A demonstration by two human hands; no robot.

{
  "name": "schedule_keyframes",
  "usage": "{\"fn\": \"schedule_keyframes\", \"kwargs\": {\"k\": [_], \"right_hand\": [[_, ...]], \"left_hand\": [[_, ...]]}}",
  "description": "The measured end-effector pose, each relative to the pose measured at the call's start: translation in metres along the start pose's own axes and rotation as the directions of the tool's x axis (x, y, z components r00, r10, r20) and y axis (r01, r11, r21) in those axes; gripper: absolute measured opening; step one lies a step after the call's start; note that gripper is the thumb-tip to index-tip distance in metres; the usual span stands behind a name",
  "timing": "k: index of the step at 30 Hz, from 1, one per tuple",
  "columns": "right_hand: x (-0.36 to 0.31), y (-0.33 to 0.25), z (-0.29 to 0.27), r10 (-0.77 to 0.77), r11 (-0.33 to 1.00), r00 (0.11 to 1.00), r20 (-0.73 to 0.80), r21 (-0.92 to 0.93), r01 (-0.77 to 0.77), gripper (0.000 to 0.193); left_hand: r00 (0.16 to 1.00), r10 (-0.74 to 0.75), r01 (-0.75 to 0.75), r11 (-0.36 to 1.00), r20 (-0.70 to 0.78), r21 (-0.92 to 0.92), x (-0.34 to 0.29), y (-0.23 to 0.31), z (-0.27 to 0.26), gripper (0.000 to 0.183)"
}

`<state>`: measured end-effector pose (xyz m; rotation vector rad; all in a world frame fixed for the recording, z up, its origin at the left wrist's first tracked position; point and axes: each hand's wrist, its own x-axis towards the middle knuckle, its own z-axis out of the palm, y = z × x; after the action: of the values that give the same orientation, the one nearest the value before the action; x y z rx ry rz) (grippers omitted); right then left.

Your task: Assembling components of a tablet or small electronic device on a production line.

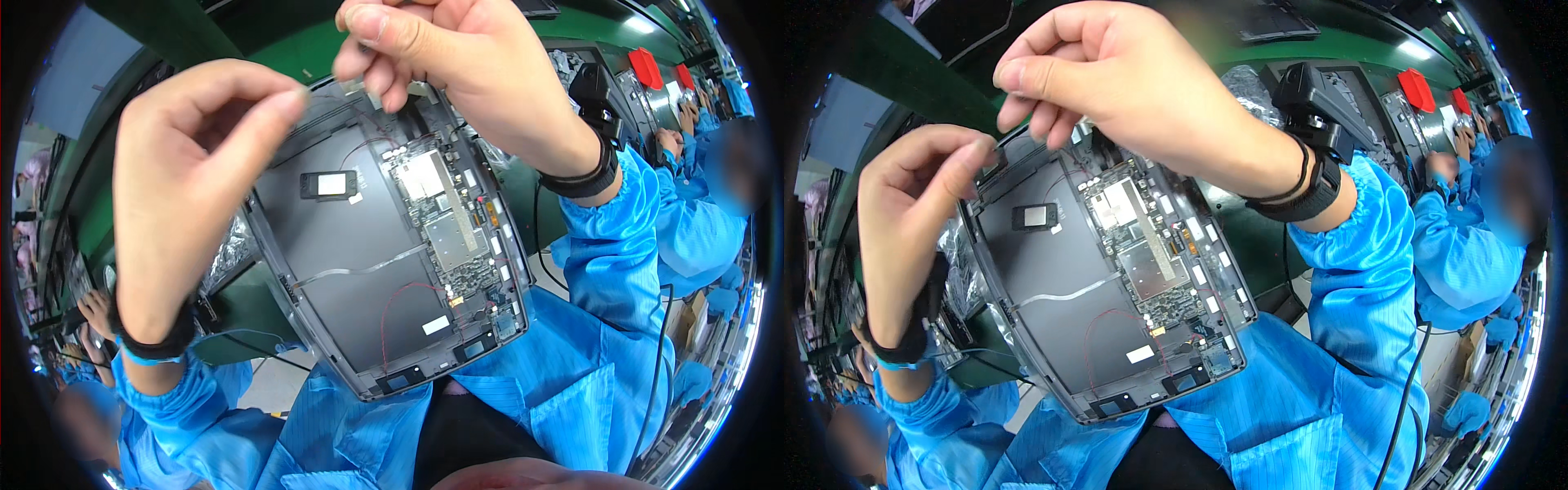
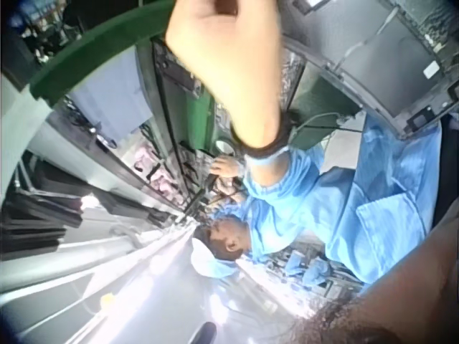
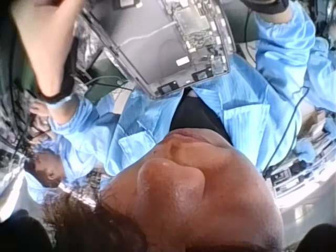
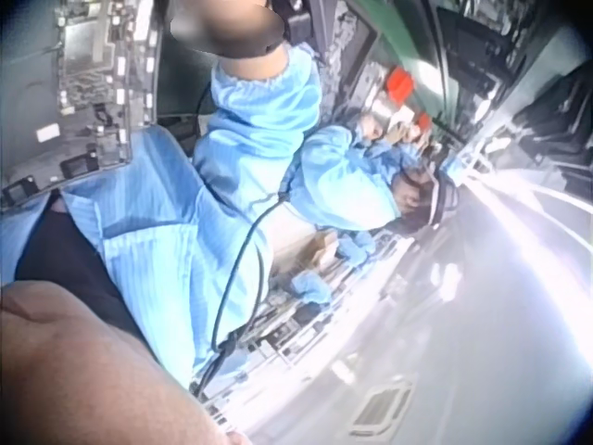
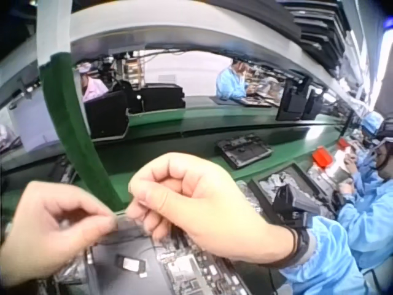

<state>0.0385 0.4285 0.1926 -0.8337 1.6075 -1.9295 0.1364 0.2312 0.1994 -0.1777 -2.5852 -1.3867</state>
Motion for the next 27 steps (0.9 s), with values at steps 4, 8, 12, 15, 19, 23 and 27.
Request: {"fn": "schedule_keyframes", "kwargs": {"k": [4, 8, 12, 15, 19, 23, 27], "right_hand": [[0.008, -0.004, -0.018, -0.009, 0.994, 1.0, 0.018, -0.106, 0.011, 0.024], [0.002, -0.009, -0.03, -0.173, 0.882, 0.985, 0.013, -0.442, 0.16, 0.018], [-0.003, -0.02, -0.024, -0.195, 0.404, 0.966, 0.171, -0.883, 0.238, 0.014], [0.01, 0.0, -0.038, -0.399, 0.086, 0.78, 0.482, -0.827, 0.555, 0.008], [0.008, 0.0, -0.046, -0.248, -0.068, 0.778, 0.577, -0.811, 0.58, 0.008], [-0.002, -0.002, -0.034, -0.251, -0.124, 0.755, 0.606, -0.793, 0.596, 0.01], [-0.001, -0.002, -0.027, -0.184, -0.33, 0.757, 0.627, -0.765, 0.553, 0.01]], "left_hand": [[0.998, 0.013, -0.032, 0.949, 0.065, 0.314, 0.013, -0.003, -0.022, 0.02], [0.987, 0.046, -0.099, 0.929, 0.154, 0.358, 0.035, -0.011, -0.007, 0.021], [0.974, 0.127, -0.199, 0.874, 0.186, 0.443, 0.043, -0.007, 0.018, 0.019], [0.957, 0.192, -0.277, 0.827, 0.218, 0.488, 0.047, -0.012, 0.028, 0.019], [0.965, 0.166, -0.246, 0.847, 0.205, 0.471, 0.05, -0.005, 0.033, 0.018], [0.975, 0.123, -0.192, 0.884, 0.184, 0.426, 0.052, -0.009, 0.036, 0.017], [0.98, 0.027, -0.094, 0.936, 0.196, 0.338, 0.054, -0.014, 0.034, 0.017]]}}
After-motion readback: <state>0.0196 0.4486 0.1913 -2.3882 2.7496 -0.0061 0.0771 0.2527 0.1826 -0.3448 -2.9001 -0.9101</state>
